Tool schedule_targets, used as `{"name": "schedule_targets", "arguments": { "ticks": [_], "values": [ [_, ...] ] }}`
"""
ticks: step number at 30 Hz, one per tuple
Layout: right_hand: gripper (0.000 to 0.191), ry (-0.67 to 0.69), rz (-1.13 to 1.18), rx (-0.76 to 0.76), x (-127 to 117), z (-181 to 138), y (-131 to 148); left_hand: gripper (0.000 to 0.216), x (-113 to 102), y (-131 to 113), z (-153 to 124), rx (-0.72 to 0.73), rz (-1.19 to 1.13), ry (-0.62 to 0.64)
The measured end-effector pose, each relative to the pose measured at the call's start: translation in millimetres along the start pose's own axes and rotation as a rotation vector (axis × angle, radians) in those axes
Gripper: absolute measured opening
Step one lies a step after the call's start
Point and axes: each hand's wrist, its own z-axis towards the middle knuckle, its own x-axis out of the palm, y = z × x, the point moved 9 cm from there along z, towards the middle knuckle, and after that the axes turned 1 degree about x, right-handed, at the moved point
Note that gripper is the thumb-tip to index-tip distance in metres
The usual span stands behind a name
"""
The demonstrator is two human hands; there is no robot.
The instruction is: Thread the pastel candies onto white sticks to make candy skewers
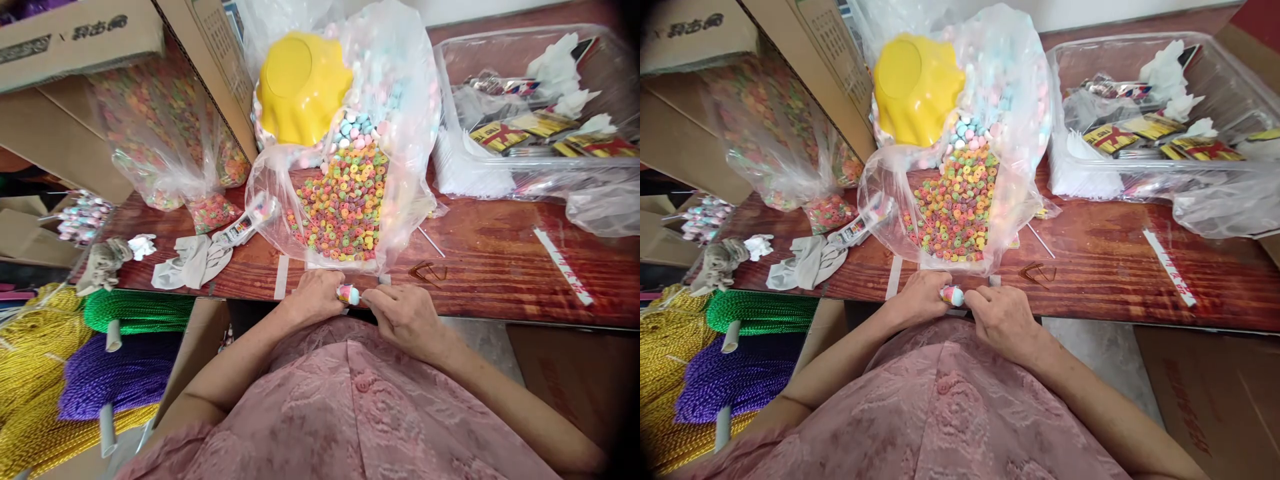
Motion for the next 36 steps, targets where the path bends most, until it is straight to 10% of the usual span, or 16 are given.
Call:
{"name": "schedule_targets", "arguments": {
  "ticks": [8, 24, 36],
  "values": [
    [0.021, 0.164, 0.211, 0.102, 32, 16, -18, 0.021, 5, -8, 7, 0.072, -0.035, 0.035],
    [0.024, 0.065, 0.046, -0.190, 13, 23, -12, 0.015, 1, 1, 1, 0.172, -0.249, 0.086],
    [0.019, 0.121, 0.302, -0.005, 22, 13, -25, 0.022, -12, 6, -3, 0.124, -0.166, 0.041]
  ]
}}
